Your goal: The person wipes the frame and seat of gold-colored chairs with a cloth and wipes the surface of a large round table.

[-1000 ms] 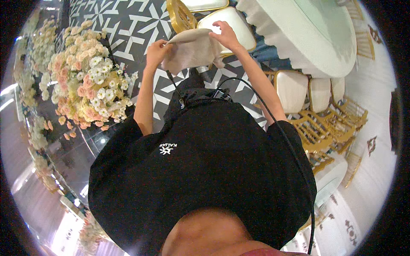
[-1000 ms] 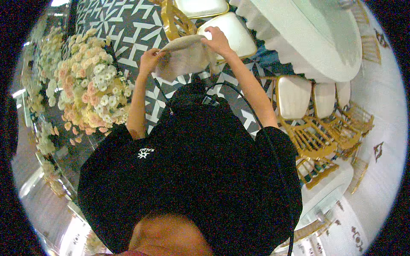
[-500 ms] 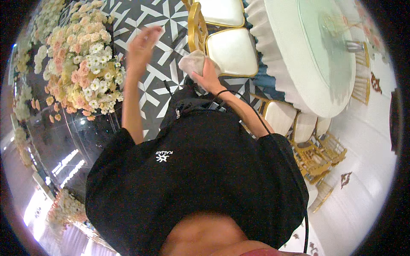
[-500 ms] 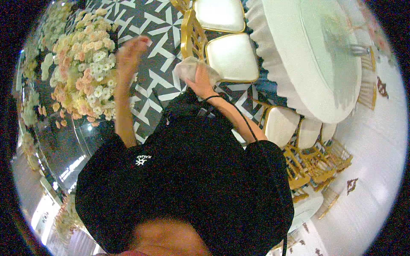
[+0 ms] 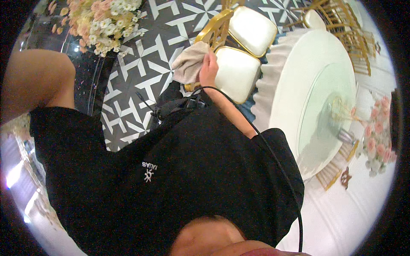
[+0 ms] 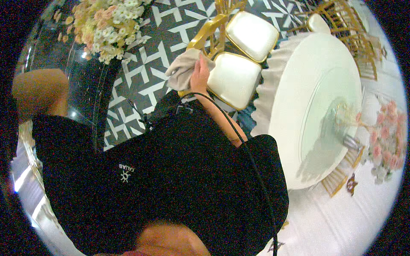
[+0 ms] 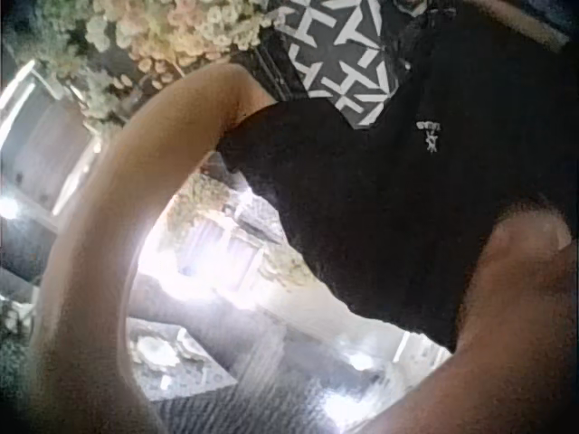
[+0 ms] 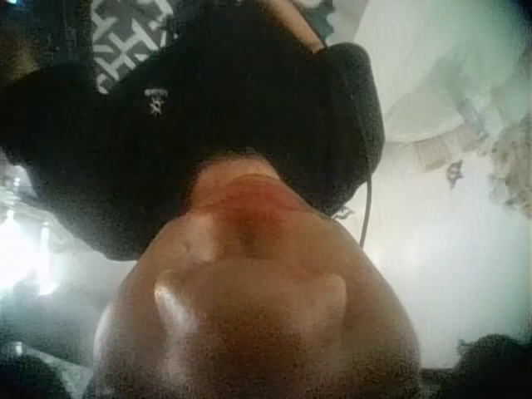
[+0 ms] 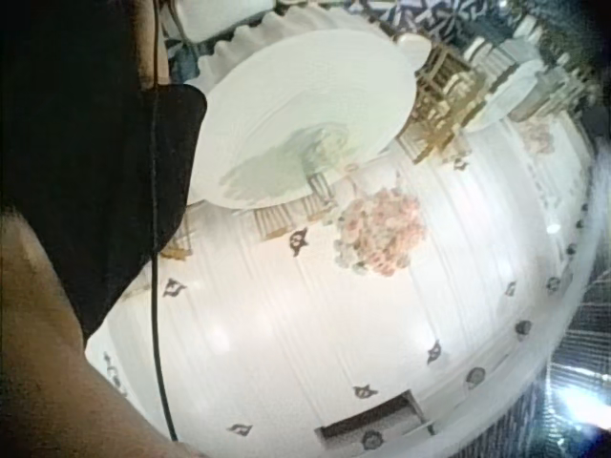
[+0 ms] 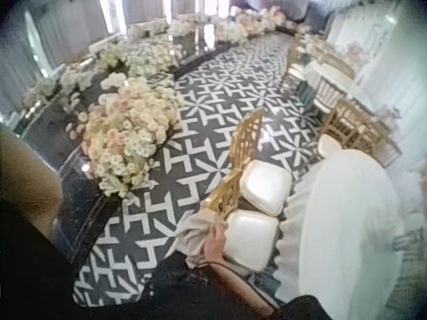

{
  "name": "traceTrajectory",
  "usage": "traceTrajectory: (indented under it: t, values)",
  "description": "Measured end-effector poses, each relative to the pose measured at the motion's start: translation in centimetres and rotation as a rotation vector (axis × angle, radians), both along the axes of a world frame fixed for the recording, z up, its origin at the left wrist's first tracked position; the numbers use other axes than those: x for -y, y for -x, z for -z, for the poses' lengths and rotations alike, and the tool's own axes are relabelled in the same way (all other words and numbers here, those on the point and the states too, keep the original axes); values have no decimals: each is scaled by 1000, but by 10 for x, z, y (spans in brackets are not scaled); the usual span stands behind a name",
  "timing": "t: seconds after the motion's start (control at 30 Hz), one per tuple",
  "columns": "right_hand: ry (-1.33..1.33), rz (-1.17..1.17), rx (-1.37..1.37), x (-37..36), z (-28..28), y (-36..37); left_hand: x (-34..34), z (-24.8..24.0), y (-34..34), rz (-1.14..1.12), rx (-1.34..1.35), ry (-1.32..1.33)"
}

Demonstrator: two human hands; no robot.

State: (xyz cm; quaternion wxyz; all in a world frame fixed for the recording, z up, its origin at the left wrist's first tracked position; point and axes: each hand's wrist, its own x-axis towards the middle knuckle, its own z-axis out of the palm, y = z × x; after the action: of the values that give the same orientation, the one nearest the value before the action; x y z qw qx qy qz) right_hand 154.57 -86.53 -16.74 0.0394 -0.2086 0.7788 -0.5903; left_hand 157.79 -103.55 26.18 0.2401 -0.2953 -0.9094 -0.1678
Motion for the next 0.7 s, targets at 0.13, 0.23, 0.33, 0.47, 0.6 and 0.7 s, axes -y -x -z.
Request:
traceTrajectory:
  t: [0.13, 0.23, 0.33, 0.47, 0.6, 0.7]
  values:
    - [134, -21, 83, 9, -53, 35, -18, -3, -18, -61, 60, 60]
    - [118, -192, 30, 16, -51, 73, -30, -3, -22, -72, 69, 75]
    - [-7, -588, -532, 34, -26, 96, -40, -10, -24, -82, 70, 68]
    - [-260, -638, -839, 38, -17, 91, -42, -16, -27, -108, 87, 76]
    - [-263, -691, -957, 49, -12, 99, -41, -11, -31, -133, 108, 86]
    - [-340, -681, -923, 61, -10, 123, -43, -16, -29, -153, 111, 74]
